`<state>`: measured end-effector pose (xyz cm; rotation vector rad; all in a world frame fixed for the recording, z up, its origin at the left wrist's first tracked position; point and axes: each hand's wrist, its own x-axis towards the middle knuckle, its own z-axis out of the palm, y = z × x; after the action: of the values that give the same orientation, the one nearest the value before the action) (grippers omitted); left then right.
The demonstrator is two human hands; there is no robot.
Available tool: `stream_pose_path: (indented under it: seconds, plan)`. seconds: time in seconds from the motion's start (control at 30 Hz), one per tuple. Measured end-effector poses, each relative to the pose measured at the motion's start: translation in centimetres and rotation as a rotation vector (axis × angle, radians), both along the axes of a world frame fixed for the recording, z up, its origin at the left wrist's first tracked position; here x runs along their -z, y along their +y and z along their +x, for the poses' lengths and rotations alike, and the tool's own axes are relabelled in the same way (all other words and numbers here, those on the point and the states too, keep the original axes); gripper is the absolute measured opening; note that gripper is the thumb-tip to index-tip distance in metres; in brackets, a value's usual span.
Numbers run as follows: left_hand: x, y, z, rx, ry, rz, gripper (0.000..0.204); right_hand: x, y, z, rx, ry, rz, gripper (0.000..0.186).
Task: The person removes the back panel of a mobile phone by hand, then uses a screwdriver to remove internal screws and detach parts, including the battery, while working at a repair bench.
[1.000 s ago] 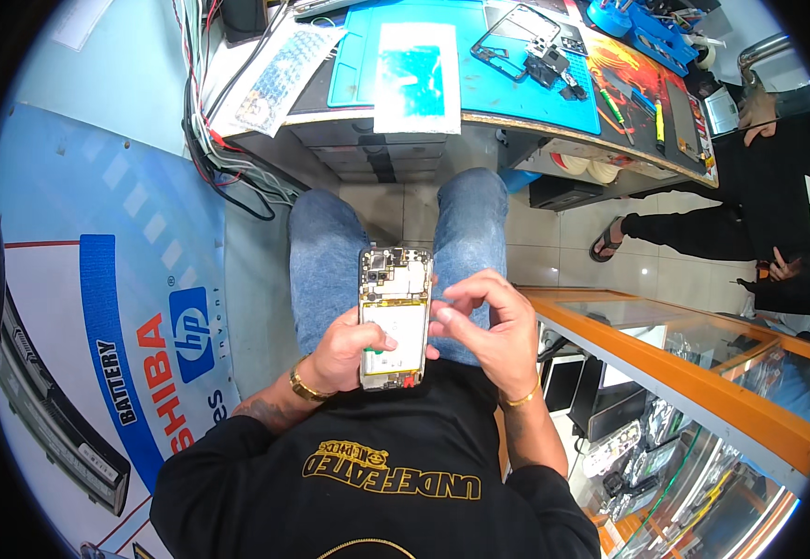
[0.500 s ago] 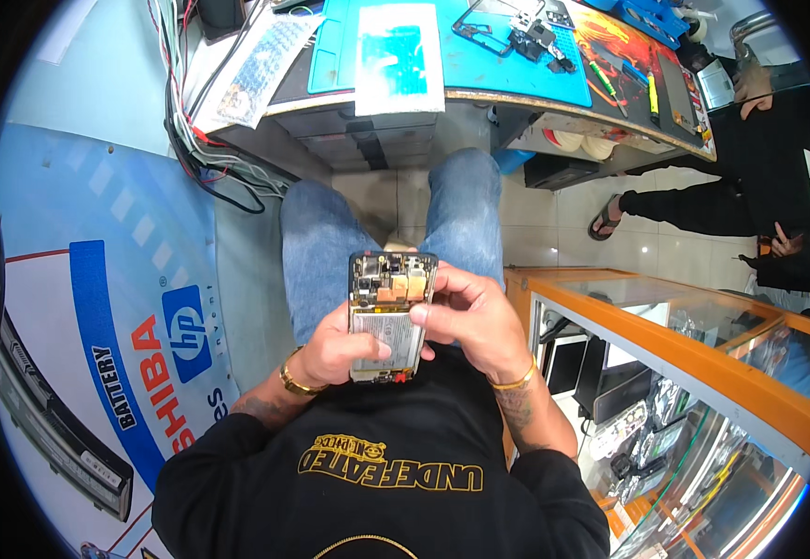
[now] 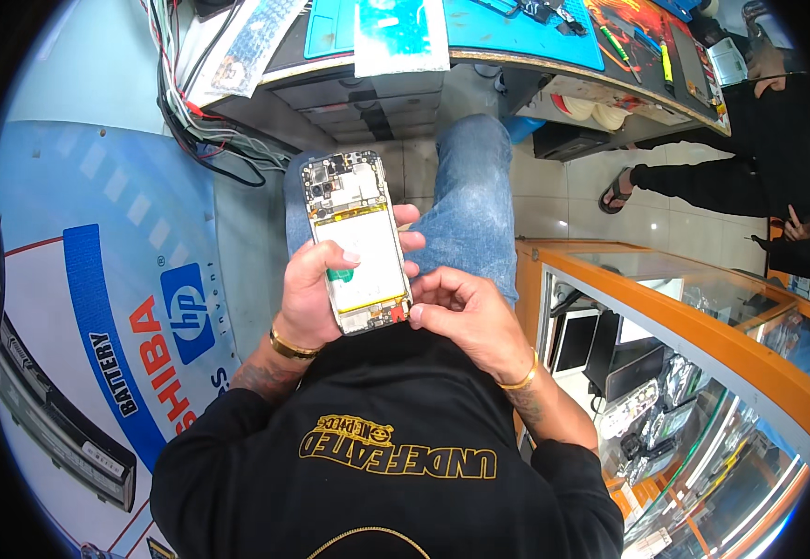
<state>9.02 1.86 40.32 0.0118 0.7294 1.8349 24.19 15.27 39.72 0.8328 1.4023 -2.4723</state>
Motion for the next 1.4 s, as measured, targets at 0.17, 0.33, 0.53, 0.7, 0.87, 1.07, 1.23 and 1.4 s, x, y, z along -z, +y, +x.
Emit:
stream_pose_path:
  seconds: [0.17, 0.33, 0.53, 0.7, 0.87, 1.07, 1.23, 1.4]
  plan:
    - [0.3, -0.1, 0.5, 0.028, 0.045, 0.045, 0.066, -0.2, -0.5, -0.4, 0.029, 0.017, 0.066, 0.013]
    - [-0.4, 0.1, 1.2, 0.006, 0.163, -0.005, 0.065, 0.3, -0.5, -0.2, 0.015, 0.002, 0.234, 0.015]
    - [-0.8, 0.2, 1.6, -0.021, 0.127, -0.027, 0.063, 0.1, -0.2, -0.2, -0.011, -0.01, 0.281, 0.015]
    - [-0.6, 0.3, 1.4, -0.009, 0.121, -0.017, 0.063, -0.1, -0.1, -0.2, -0.028, 0.001, 0.331, 0.017]
    - [0.2, -0.7, 0.7, 0.181, 0.062, 0.138, 0.06, -1.9, 1.8, -0.2, -0.117, -0.001, 0.304, 0.025]
    - [-0.3, -1.1, 2.3, 0.211, 0.211, 0.119, 0.077, -3.3, 3.3, -1.7, 0.071, 0.219, 0.276, 0.021]
    - [-0.9, -1.1, 2.6, 0.235, 0.257, 0.157, 0.095, -3.9, 2.8, -1.9, 0.018, 0.261, -0.02, 0.019]
    - [-0.9, -1.3, 2.6, 0.273, 0.265, 0.15, 0.098, -3.4, 2.6, -1.7, 0.04, 0.262, 0.0, 0.015]
